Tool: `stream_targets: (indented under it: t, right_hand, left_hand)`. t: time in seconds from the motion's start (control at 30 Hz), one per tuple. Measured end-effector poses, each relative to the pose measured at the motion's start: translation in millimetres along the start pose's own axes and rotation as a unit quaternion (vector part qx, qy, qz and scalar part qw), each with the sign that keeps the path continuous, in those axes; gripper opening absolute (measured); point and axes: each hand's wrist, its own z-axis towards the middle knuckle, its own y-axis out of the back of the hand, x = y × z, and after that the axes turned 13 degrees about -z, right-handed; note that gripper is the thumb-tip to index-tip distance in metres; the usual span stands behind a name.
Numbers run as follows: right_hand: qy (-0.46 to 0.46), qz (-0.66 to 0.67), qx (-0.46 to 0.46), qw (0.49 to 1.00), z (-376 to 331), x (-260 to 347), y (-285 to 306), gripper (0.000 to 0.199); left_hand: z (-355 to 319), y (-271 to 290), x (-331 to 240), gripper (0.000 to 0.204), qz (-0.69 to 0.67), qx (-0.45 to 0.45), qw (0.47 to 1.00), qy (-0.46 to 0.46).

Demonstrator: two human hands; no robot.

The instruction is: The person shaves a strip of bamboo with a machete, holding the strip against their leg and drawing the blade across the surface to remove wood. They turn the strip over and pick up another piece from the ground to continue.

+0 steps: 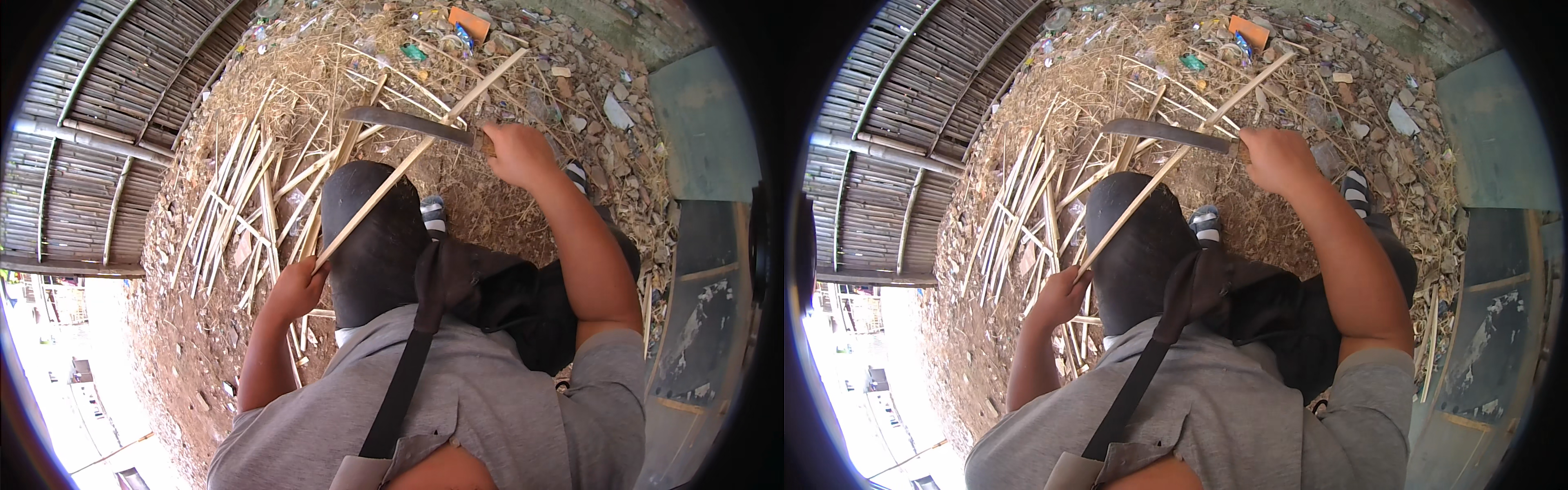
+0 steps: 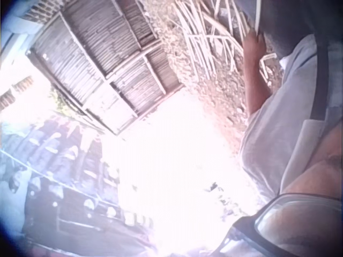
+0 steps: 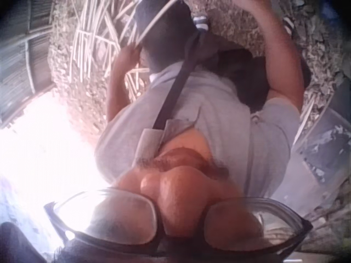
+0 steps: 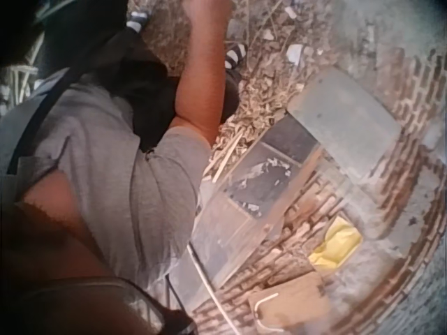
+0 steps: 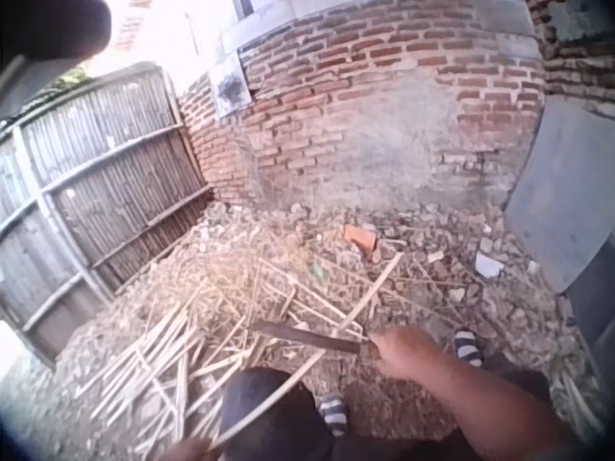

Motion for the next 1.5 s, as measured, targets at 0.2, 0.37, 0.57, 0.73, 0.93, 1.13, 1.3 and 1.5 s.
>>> stream_targets:
  t: [0.2, 0.37, 0.57, 0.73, 0.93, 1.13, 1.3, 1.5]
  right_hand:
    - [0.011, 0.018, -0.019, 1.0, -1, -6, -5, 0.025]
    - [0.005, 0.036, -0.013, 0.999, 1, -5, -3, 0.025]
    - [0.025, 0.045, -0.005, 0.999, -4, -3, 8, 0.023]
    - [0.037, 0.06, 0.053, 0.996, -12, 7, 21, 0.026]
    - [0.138, 0.083, 0.077, 0.984, -10, 34, 20, 0.026]
    - [-0.034, 0.121, 0.12, 0.985, 8, -21, -14, 0.024]
    - [0.126, 0.063, 0.058, 0.988, -3, 25, 8, 0.016]
    - [-0.238, 0.138, 0.033, 0.961, 19, -84, -33, 0.031]
  left_hand:
    - [0, -4, 2, 0.036, 0.025, -0.033, 0.999, -0.027]
    - [-4, -17, 16, 0.037, 0.008, -0.112, 0.987, -0.111]
    - [7, -20, 30, 0.03, 0.135, -0.239, 0.914, -0.3]
    - [-4, -10, 3, 0.032, 0.079, -0.152, 0.979, -0.114]
    - [-1, 3, 3, 0.042, 0.039, -0.064, 0.995, -0.073]
    - [4, 11, -13, 0.044, 0.069, -0.047, 0.993, -0.087]
    - [4, 4, 1, 0.043, 0.057, -0.026, 0.996, -0.062]
    - [0, 18, 4, 0.04, 0.024, -0.009, 0.998, -0.061]
